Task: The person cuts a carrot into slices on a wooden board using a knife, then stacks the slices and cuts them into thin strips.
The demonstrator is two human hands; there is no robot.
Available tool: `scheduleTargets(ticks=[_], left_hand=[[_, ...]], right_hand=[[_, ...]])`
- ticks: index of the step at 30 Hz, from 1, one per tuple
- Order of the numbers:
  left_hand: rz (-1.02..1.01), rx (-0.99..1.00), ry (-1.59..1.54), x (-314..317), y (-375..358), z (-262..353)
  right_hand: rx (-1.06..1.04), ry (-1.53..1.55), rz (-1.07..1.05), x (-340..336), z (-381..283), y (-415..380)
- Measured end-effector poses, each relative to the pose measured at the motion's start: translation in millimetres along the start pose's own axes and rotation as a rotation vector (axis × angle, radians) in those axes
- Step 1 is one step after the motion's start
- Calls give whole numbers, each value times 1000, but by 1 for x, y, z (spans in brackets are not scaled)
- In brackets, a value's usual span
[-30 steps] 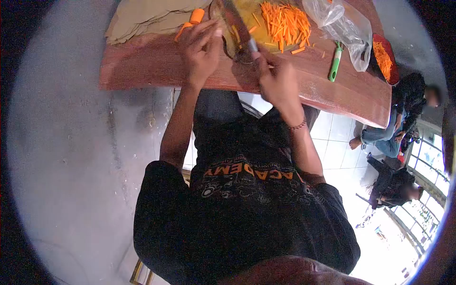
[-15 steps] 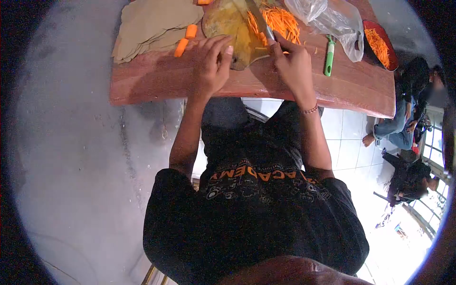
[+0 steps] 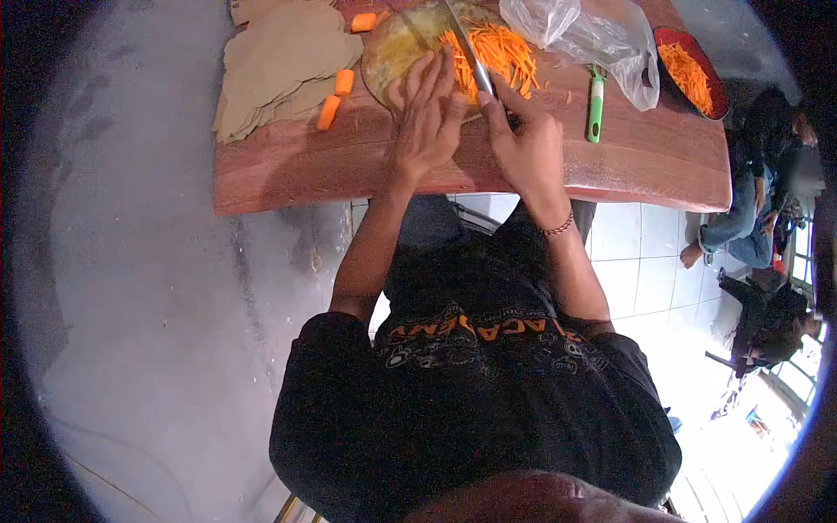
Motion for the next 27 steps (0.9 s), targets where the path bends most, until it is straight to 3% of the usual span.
scheduleTargets(ticks=[5, 7, 10, 17, 19, 23, 25, 27], left_hand=[[203, 47, -73, -33, 16, -8], [78, 235, 281, -48, 22, 5], [-59, 326, 478, -57, 26, 4], [-173, 466, 478, -51, 43, 0], [-311, 440, 538, -40, 48, -2], [-248, 457, 539, -30, 55, -5], [-80, 439, 304, -42, 59, 0], [-50, 406, 244, -54, 54, 3]], right_hand=[[-111, -218, 50, -3, 1, -5], [-190, -318, 19, -1, 0, -7], [-299, -300, 69, -3, -7, -9], [-311, -400, 29, 3, -6, -9], [-393, -375, 43, 6, -4, -10], [-369, -383, -5, 7, 1, -9], [-349, -320, 39, 4, 2, -11], [-317, -308, 32, 1, 2, -14]])
Point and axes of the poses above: each hand's wrist, its own y-axis towards the middle knuckle, its own x-axis out of the palm, z = x × y, the point moved 4 cm from there along y, towards the middle knuckle, and after that the axes turned 6 degrees about x, right-handed, at the moved point
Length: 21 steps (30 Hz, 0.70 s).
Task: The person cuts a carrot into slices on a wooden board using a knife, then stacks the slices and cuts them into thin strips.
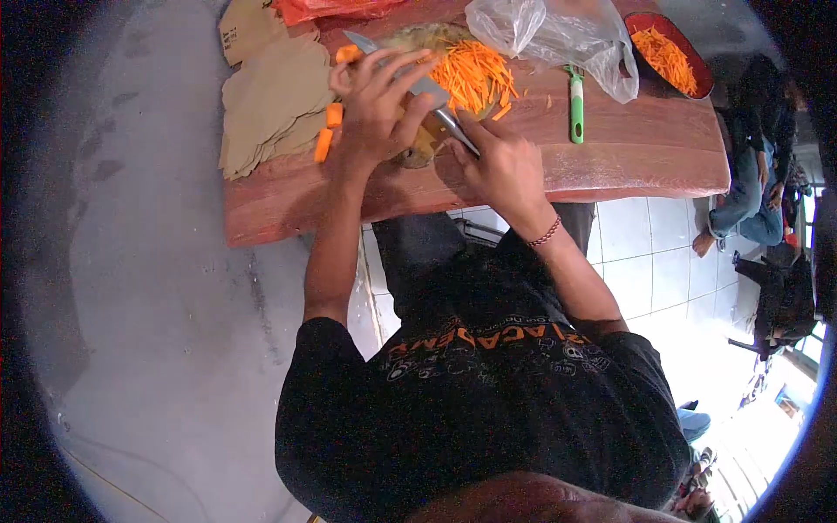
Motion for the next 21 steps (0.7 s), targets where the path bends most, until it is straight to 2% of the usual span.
scheduleTargets(ticks=[2, 4, 8, 11, 13, 14, 16, 17, 18, 20, 21], left_hand=[[35, -40, -57, -10, -9, 9], [-129, -44, -24, -9, -17, 17], [-251, -12, 43, 0, -31, 16], [-194, 10, 170, 3, -23, 11], [-21, -33, 206, -10, -17, 5], [-23, -49, 223, -12, -21, -4], [208, -244, 234, -27, -33, -31], [168, -326, 287, -31, -40, -44], [168, -337, 297, -34, -49, -58], [35, -646, -43, -24, -71, -98], [-10, -697, -27, -27, -65, -103]], right_hand=[[33, 12, -14, -4, -2, -5], [42, 34, -56, -4, -6, -9], [-39, 86, 13, 3, -8, -15], [-63, 80, -16, 7, -6, -13], [42, 88, -23, 6, 1, -10], [26, 98, -35, 6, 3, -10], [206, 429, -43, 4, 16, -10], [302, 456, -73, 3, 21, -11], [294, 459, -85, 3, 24, -12], [410, 472, -173, 9, 32, -15], [461, 485, -238, 10, 30, -18]])
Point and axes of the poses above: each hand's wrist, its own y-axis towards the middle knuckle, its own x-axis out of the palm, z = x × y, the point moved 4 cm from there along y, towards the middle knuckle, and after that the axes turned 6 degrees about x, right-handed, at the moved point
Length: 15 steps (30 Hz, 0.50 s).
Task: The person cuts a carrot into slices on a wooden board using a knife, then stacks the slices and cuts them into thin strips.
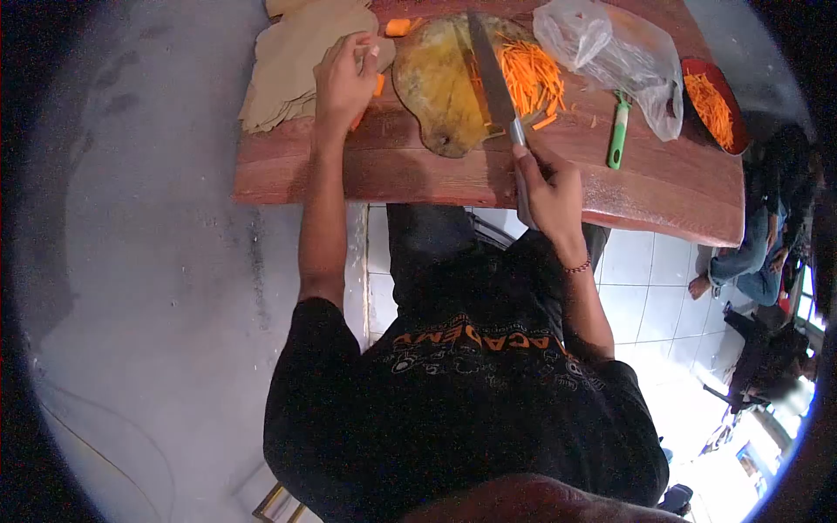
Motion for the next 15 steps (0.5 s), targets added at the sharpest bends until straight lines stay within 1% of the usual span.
scheduleTargets(ticks=[1, 3, 4, 5, 6, 7, 8, 9, 10, 11, 12, 13, 15], left_hand=[[6, -7, 4, 3, 6, -7], [-7, 240, 244, 12, 28, -13], [1, 234, 247, 18, 38, -19], [-23, 316, 296, 28, 48, -19], [-46, 399, 345, 36, 60, -25], [-37, 394, 348, 47, 75, -43], [-209, 433, 380, 71, 89, -66], [-380, 470, 408, 80, 94, -70], [-372, 468, 409, 84, 97, -74], [-399, 400, 483, 91, 101, -79], [-431, 330, 555, 97, 102, -84], [-431, 329, 553, 87, 99, -69], [-314, 224, 523, 57, 90, -44]], right_hand=[[-5, -2, -8, 3, -5, -4], [159, 264, -181, 16, -9, -9], [106, 237, -188, 21, -8, -8], [99, 232, -194, 23, -9, -7], [127, 230, -201, 24, -14, -8], [154, 228, -207, 25, -17, -8], [146, 223, -211, 25, -18, -7], [97, 164, -155, 21, -20, -6], [47, 106, -97, 17, -21, -3], [42, 103, -97, 16, -16, 0], [-7, -21, -16, 14, -7, 4], [-55, -143, 65, 11, -6, 8], [-43, -130, 52, 5, -11, 11]])
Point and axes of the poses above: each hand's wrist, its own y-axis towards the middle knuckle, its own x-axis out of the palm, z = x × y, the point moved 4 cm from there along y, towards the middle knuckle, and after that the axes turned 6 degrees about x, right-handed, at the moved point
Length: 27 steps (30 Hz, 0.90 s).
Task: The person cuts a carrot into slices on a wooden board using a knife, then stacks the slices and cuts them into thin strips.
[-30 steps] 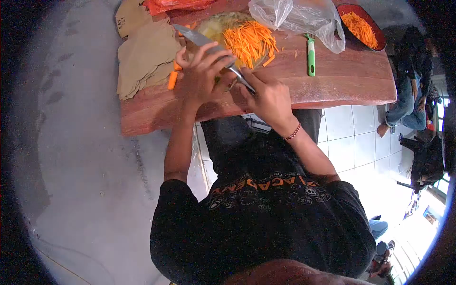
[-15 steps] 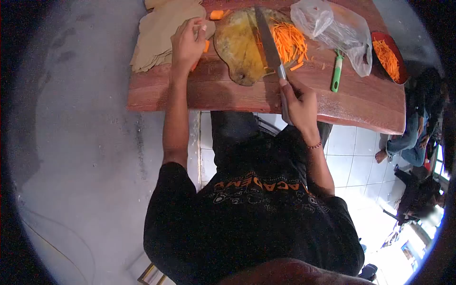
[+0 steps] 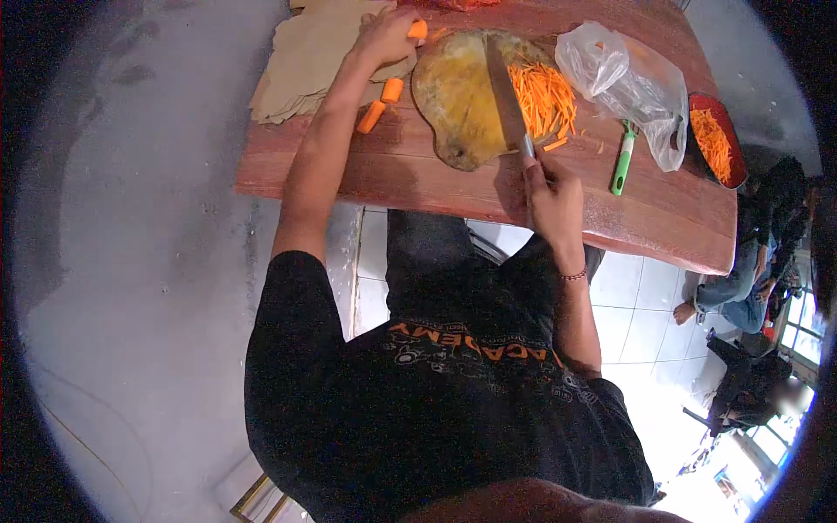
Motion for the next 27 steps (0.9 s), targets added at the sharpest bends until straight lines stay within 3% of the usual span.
scheduleTargets(ticks=[4, 6, 9, 13, 15, 22, 24, 27], left_hand=[[92, -143, -299, -21, -27, -4], [414, -38, -694, -36, -54, 10], [288, -88, -948, -37, -86, 59], [410, 14, -869, -19, -105, 108], [293, -72, -652, -20, -112, 124], [405, -7, -716, 0, -118, 130], [435, -72, -704, 2, -121, 127], [360, -101, -779, 2, -123, 124]], right_hand=[[40, -38, -30, -1, 4, 9], [65, 18, -44, -2, 4, 10], [69, 147, -39, -3, 11, 13], [58, 166, -19, -6, 11, 11], [46, 140, -23, -9, 9, 9], [55, -7, -67, -10, 0, -4], [-5, -92, -44, -6, -7, -7], [-2, -85, -91, -5, -20, -12]])
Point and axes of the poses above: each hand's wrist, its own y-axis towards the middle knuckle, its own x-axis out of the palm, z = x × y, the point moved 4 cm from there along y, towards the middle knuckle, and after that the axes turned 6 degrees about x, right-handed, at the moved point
